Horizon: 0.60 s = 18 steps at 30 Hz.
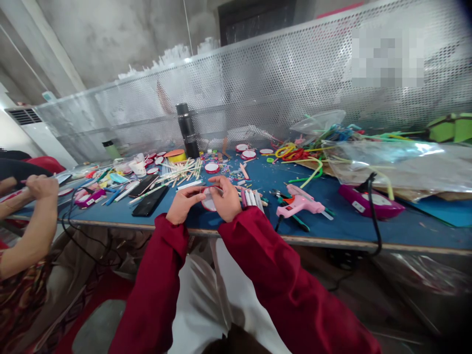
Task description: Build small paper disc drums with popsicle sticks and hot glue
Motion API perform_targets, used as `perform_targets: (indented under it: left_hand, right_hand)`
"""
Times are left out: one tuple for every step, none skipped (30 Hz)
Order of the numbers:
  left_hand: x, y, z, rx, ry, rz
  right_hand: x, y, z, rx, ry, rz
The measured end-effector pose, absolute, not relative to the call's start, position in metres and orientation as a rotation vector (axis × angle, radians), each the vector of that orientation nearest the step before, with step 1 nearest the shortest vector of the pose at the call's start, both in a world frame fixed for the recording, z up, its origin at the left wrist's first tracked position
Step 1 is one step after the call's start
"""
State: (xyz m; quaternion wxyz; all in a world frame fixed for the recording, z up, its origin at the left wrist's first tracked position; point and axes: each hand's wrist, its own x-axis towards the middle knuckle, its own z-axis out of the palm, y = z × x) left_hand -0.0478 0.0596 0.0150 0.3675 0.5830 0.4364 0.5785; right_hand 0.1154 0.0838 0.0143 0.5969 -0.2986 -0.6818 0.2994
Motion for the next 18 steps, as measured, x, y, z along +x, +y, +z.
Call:
perform_targets:
  left_hand:
    - [-0.047, 0.059, 0.015, 1.525, 1.145, 1.505]
    - [-0.048, 0.059, 0.016, 1.546, 1.165, 1.514]
    - [-0.048, 0.058, 0.016, 1.564, 1.186, 1.517]
    - [-0.048, 0.058, 0.016, 1.588, 1.211, 1.518]
    - [-0.049, 0.058, 0.016, 1.622, 1.241, 1.519]
    - [-0.049, 0.058, 0.016, 1.666, 1.273, 1.521]
    - [-0.049, 0.058, 0.016, 1.711, 1.308, 1.525]
    - [-0.05, 0.058, 0.016, 1.751, 1.343, 1.531]
    - [-0.049, 0.058, 0.016, 1.783, 1.374, 1.531]
    - [-0.049, 0.058, 0.016, 1.806, 1.397, 1.523]
    - [-0.049, 0.058, 0.017, 1.821, 1.411, 1.512]
    - [-0.048, 0.058, 0.017, 1.835, 1.42, 1.501]
    - [-0.048, 0.057, 0.018, 1.851, 1.424, 1.488]
    - [-0.048, 0.057, 0.018, 1.867, 1.424, 1.476]
    - [-0.047, 0.056, 0.019, 1.879, 1.424, 1.469]
    - [-0.047, 0.056, 0.02, 1.885, 1.425, 1.465]
    - [-0.047, 0.056, 0.02, 1.886, 1.428, 1.461]
    - [-0.047, 0.055, 0.021, 1.887, 1.432, 1.454]
  right_hand:
    - [0.116, 0.083, 0.015, -0.701, -1.605, 0.674]
    - [0.116, 0.082, 0.016, -0.708, -1.625, 0.655]
    - [0.116, 0.081, 0.017, -0.719, -1.65, 0.632]
    - [0.116, 0.079, 0.018, -0.732, -1.678, 0.603]
    - [0.116, 0.078, 0.019, -0.748, -1.707, 0.569]
    - [0.116, 0.076, 0.019, -0.765, -1.738, 0.534]
    - [0.116, 0.075, 0.02, -0.78, -1.769, 0.5]
    - [0.116, 0.074, 0.02, -0.79, -1.798, 0.469]
    - [0.115, 0.073, 0.02, -0.794, -1.82, 0.445]
    - [0.115, 0.073, 0.02, -0.79, -1.838, 0.43]
    - [0.115, 0.073, 0.02, -0.779, -1.851, 0.423]
    - [0.115, 0.073, 0.02, -0.763, -1.861, 0.424]
    - [0.115, 0.074, 0.019, -0.742, -1.867, 0.434]
    - [0.115, 0.075, 0.019, -0.719, -1.872, 0.446]
    - [0.115, 0.076, 0.018, -0.698, -1.876, 0.458]
    - [0.115, 0.077, 0.018, -0.681, -1.878, 0.468]
    - [0.115, 0.077, 0.018, -0.667, -1.878, 0.476]
    - [0.115, 0.078, 0.017, -0.658, -1.876, 0.482]
